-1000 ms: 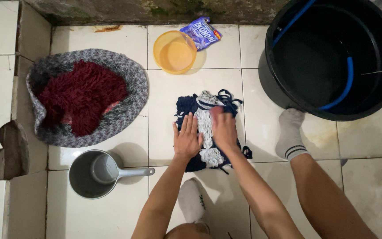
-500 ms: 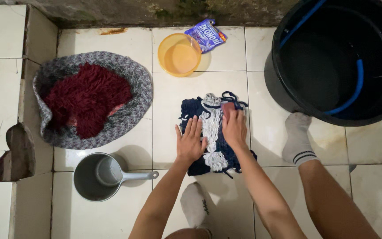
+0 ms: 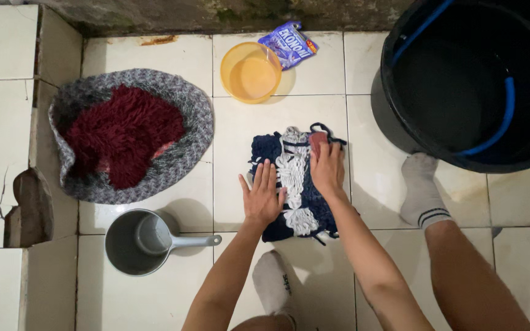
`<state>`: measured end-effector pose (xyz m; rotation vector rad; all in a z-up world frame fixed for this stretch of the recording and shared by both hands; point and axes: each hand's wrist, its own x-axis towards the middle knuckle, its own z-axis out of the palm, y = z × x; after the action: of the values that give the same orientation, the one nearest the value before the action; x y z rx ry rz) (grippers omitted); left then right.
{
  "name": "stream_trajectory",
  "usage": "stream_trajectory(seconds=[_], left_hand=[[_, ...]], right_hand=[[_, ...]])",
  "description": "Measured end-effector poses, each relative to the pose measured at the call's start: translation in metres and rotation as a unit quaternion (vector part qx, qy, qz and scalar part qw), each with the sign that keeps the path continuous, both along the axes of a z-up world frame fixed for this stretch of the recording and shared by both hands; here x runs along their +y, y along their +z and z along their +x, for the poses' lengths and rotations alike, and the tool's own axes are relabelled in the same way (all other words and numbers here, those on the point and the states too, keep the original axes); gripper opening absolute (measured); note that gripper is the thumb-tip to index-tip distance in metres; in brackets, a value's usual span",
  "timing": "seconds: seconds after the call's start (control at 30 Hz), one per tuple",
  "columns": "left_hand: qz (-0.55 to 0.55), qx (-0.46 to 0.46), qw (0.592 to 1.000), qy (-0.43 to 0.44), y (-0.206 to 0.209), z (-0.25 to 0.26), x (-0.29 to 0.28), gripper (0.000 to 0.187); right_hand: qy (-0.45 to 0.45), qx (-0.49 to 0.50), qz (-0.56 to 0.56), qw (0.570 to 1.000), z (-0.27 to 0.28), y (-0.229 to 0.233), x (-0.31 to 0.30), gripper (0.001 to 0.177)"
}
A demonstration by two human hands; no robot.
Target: The person scrubs a small rug using a brush by hand, applying pressure across the surface while the rug sits on a tiled floor.
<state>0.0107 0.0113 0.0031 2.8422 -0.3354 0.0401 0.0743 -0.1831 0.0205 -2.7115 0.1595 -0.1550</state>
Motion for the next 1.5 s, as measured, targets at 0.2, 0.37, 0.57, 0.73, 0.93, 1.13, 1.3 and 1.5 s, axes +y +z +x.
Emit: stream_trajectory(seconds=[0.2,0.37,0.57,0.73,0.93,1.13,1.3,1.5], left_hand=[[0.01,-0.01,1.0,0.005,-0.001,0.0,0.0,0.072],[-0.007,-0.006,1.0,0.011,0.004,-0.004,0.001,0.074],[0.002,-0.005,1.0,0.0,0.007,0.001,-0.001,0.074],[-0.001,0.086,0.996,0.034,0.002,0.019,-0.016,0.06],[-0.082,0.005,0.997,0.005,-0.009,0.017,-0.017,0.066],[-0.06,-0.021,0.998,0.02,-0.006,0.014,-0.011,0.066],[-0.054,-0.021,0.998,0.015,-0.005,0.015,-0.011,0.068],[-0.034,-0.027,0.999,0.015,-0.014,0.011,-0.009,0.062]], right_hand=[[0.058,-0.082,0.071,0.992,-0.017,-0.007,0.025,0.039],[0.117,-0.024,0.056,0.991,-0.025,-0.003,0.024,0.038],[-0.038,0.016,0.052,0.998,-0.01,-0.001,-0.008,0.036],[0.089,-0.052,0.073,0.992,-0.031,-0.021,0.036,0.043],[0.094,-0.093,0.142,0.981,-0.035,-0.023,0.035,0.042],[0.024,-0.001,0.101,0.995,-0.016,-0.011,0.012,0.032],[-0.049,-0.042,0.089,0.994,-0.007,-0.003,0.004,0.035],[0.134,0.005,0.064,0.989,-0.032,0.001,0.045,0.035]])
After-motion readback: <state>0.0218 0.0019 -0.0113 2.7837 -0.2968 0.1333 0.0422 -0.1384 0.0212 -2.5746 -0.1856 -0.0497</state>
